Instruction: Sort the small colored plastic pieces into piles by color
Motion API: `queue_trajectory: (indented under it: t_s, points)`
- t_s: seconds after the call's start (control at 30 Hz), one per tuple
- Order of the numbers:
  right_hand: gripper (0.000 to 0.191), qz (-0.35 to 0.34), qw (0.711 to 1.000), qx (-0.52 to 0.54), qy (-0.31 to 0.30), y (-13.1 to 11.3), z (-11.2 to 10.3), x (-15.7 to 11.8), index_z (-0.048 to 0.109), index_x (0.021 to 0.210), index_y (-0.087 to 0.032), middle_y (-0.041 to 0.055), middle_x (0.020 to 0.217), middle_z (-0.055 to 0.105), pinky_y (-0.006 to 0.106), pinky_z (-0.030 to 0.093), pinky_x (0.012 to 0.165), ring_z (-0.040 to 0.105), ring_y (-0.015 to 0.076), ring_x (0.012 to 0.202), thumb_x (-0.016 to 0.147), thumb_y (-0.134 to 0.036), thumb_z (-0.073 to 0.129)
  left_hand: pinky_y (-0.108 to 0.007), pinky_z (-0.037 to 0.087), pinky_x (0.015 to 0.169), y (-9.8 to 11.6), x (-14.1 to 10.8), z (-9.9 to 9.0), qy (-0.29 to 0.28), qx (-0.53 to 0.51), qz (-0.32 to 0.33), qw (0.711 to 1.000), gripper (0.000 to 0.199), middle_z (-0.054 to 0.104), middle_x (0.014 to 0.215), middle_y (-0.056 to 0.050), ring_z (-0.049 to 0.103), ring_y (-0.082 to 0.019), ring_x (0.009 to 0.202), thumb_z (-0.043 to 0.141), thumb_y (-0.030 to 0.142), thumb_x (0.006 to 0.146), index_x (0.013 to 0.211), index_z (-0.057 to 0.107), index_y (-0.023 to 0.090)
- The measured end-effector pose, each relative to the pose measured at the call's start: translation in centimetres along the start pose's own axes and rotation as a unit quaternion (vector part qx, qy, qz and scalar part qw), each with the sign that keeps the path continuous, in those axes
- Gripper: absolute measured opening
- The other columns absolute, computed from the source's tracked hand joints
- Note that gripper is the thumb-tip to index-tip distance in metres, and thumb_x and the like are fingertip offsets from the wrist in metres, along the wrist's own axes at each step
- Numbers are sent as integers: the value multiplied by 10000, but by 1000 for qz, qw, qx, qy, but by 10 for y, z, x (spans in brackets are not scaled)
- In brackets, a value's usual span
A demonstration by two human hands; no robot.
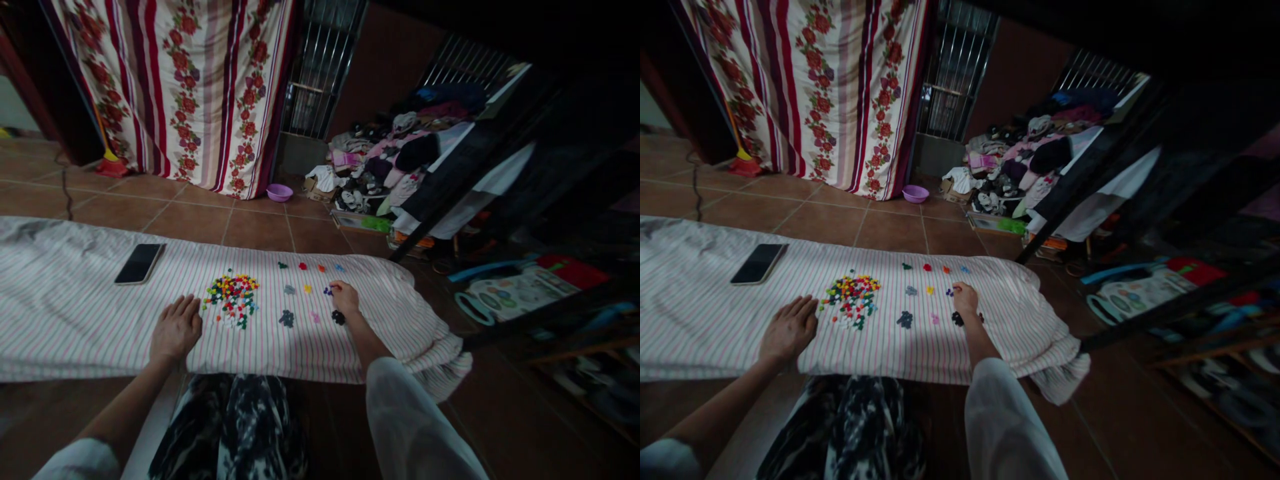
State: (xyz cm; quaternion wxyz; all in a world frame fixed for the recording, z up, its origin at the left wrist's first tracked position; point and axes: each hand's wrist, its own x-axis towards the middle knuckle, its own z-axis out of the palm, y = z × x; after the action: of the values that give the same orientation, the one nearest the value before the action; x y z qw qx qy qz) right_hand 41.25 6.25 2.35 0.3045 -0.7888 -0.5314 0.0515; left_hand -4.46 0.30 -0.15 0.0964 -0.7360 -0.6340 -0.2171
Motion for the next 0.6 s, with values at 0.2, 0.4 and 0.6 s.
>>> queue_trajectory:
  t_s: [0.2,0.4,0.6]
  points:
    - [278,23,999,-7,-22,9,7,6,756,802,-236,18,858,747,292,496,854,685,177,856,747,-123,508,-436,390,1060,1,0,-2,-7,7,3,1000,427,631,1282,-122,523,-275,1263,351,253,862,1165,633,152]
    - [286,21,999,12,-43,13,7,7,763,803,-248,8,879,752,294,501,870,688,176,882,759,-124,509,-432,388,1060,1,1,-2,-8,8,0,1000,433,629,1285,-123,518,-272,1266,347,258,863,1171,631,149]
    - [279,23,998,8,-56,11,2,5,765,861,-223,28,912,752,293,491,898,684,181,910,782,-146,508,-430,385,1067,1,0,-2,-8,6,-3,1000,417,626,1290,-112,511,-267,1275,371,254,863,1175,632,162]
